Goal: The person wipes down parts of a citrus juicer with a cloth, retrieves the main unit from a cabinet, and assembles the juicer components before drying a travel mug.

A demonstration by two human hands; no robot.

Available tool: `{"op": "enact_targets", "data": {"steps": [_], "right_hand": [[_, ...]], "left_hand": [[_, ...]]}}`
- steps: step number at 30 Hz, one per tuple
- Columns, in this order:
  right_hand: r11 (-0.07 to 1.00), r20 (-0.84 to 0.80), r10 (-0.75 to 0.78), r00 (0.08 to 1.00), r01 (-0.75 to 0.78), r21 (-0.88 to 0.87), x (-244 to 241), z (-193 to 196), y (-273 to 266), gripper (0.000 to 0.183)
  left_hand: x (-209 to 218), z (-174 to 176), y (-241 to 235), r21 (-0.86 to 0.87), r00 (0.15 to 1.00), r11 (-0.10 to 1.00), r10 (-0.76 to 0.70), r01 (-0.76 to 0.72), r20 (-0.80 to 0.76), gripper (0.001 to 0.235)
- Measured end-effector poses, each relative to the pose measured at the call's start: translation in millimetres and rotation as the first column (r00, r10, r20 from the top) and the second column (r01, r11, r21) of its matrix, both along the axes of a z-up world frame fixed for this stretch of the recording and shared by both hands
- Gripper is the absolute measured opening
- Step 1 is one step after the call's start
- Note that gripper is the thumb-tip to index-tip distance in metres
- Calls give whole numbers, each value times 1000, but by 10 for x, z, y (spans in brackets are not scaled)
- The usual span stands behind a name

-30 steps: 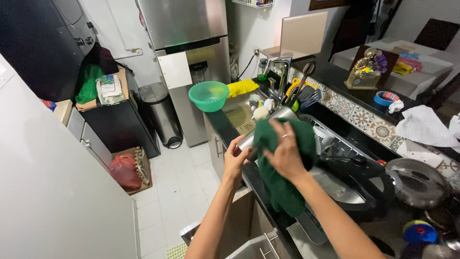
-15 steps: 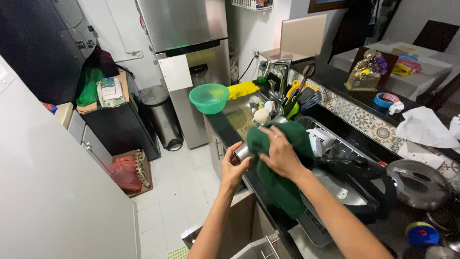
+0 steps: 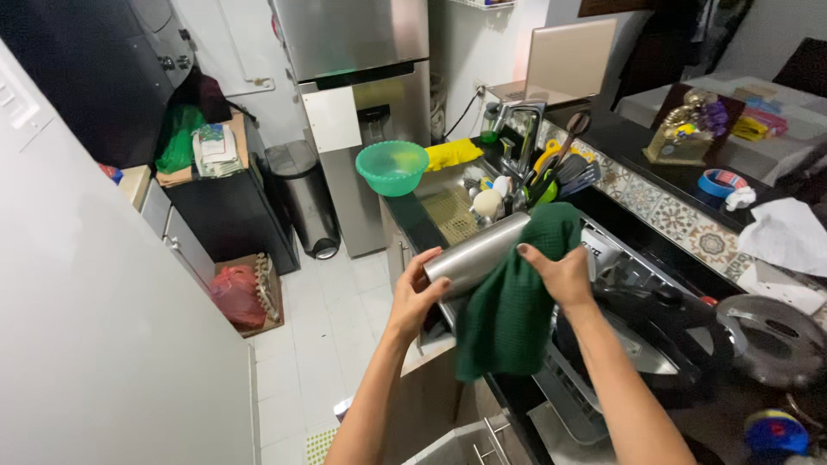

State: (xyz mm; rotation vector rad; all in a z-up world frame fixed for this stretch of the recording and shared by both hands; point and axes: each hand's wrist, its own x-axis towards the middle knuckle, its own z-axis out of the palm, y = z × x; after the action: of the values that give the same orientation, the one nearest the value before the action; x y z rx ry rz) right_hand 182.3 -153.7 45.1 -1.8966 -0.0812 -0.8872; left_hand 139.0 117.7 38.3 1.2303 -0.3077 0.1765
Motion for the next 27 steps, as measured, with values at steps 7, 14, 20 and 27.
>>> {"op": "enact_targets", "data": {"steps": [7,14,20,27], "right_hand": [[890,52,376,925,-376,260,1,357,70,44],[939,64,342,937,-340,-46,-67,288,390,52],[881,14,428,904,-413,-231,-837,360,845,90],[898,6,315,949,-297,-324,-165,355,681,84]], "left_hand": [[-101,37,-159,-551,665,653,-714,520,-219,73],[-152,-2,-326,-524,711,829,-486,193,-507,66],[68,-105,-290,-454,811,873,-391,178,-435,73],[-270,393,-244,-180,911,960,-262,213,-319,84]]}}
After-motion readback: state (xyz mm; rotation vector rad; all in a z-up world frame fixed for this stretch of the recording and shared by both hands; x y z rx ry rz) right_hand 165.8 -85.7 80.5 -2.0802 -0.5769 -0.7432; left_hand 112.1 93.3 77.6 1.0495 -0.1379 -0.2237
